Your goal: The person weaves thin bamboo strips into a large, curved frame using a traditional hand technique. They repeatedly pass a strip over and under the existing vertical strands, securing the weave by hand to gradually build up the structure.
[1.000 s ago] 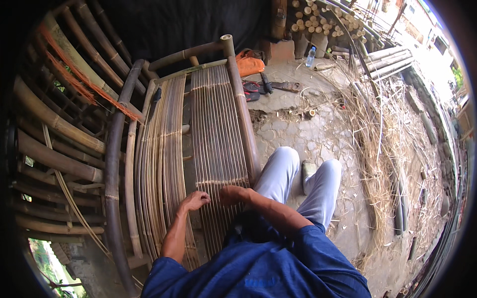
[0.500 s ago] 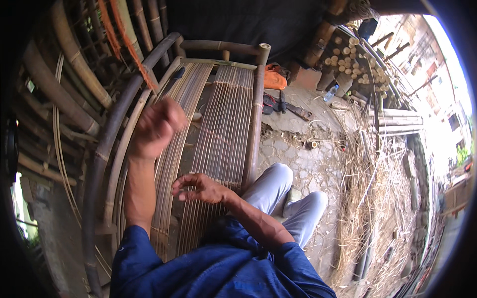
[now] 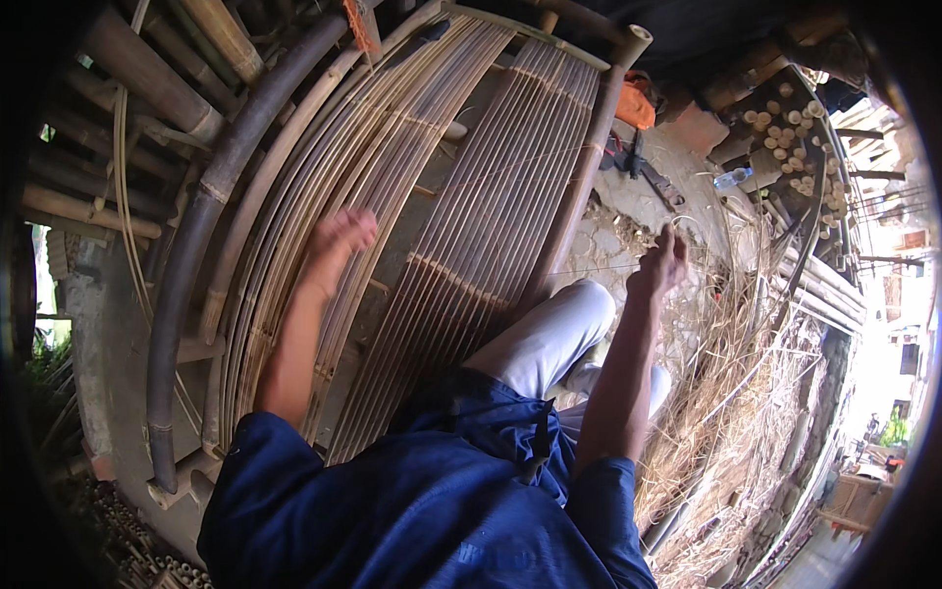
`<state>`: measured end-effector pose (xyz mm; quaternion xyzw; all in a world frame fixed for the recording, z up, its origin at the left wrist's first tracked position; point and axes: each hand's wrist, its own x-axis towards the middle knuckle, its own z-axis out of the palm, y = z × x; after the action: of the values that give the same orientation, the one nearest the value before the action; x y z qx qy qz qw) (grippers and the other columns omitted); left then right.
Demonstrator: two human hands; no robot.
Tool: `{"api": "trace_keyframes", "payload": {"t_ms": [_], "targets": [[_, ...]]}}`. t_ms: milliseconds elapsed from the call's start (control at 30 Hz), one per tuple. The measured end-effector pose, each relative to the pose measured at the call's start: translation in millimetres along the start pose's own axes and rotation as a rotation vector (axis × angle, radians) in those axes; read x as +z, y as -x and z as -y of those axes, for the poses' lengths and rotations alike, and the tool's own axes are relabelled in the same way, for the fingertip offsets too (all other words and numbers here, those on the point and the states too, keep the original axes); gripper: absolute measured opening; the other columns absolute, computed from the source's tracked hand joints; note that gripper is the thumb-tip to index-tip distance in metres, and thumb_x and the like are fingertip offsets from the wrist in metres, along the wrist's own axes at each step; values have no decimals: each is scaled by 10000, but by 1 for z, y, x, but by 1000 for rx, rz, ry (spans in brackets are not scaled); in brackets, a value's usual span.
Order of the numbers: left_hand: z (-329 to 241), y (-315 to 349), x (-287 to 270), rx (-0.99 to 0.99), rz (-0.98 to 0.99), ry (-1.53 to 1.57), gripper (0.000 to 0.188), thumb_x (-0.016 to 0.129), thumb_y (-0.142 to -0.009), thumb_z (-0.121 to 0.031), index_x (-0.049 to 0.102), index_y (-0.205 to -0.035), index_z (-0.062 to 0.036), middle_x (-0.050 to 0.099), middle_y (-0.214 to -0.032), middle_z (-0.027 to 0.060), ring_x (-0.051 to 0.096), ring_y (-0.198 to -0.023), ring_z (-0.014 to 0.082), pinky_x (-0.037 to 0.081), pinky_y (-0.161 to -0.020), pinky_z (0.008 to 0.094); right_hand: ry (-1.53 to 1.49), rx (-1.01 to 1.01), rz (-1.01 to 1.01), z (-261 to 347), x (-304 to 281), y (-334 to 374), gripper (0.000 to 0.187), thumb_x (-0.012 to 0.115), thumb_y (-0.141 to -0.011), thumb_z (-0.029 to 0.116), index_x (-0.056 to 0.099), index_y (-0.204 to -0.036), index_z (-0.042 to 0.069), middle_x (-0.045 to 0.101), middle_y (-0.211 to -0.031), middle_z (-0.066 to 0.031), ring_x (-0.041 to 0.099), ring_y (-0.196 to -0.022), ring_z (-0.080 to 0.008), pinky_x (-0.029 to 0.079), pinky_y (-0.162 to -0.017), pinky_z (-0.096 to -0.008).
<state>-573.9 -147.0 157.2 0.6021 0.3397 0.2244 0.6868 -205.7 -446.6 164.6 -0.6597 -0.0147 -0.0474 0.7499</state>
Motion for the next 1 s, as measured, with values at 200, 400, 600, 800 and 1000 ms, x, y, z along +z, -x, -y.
{"api": "trace_keyframes", "payload": {"t_ms": [200,400,600,800,1000], "targets": [[162,99,45,16,-381,-469,249,659,-896,-140,633,-1111,-17,674,-1036,123,649,-953,239,520,-852,357,841,-381,601,-39,129,123,131,679,-847,184,736,-965,168,700,-864,-112,683,-698,-251,518,-633,-341],[196,110,49,-45,-511,-484,312,527,-969,-224,608,-1181,-8,646,-1129,173,615,-1094,299,474,-947,428,1297,-718,1532,-135,157,271,169,506,-931,183,649,-933,94,675,-816,-103,687,-724,-258,544,-634,-427],[252,78,5,-153,-268,-562,428,436,-980,-266,543,-1256,43,606,-1225,214,585,-1154,335,446,-961,410,1115,-489,2067,-119,166,303,241,539,-918,200,690,-986,25,703,-913,-155,701,-912,-266,567,-763,-409],[218,46,19,-557,-165,-223,309,458,-951,-182,596,-1110,45,637,-1146,217,608,-1095,336,462,-889,403,1038,355,2004,-120,180,263,293,535,-885,160,653,-1074,-31,707,-901,-221,730,-748,-289,584,-714,-396],[137,102,44,38,-496,-598,254,505,-994,-219,636,-972,-3,646,-952,134,615,-875,256,481,-803,387,285,371,1800,-75,165,227,370,581,-884,144,592,-1219,-12,695,-1012,-202,715,-831,-274,577,-804,-379]]}}
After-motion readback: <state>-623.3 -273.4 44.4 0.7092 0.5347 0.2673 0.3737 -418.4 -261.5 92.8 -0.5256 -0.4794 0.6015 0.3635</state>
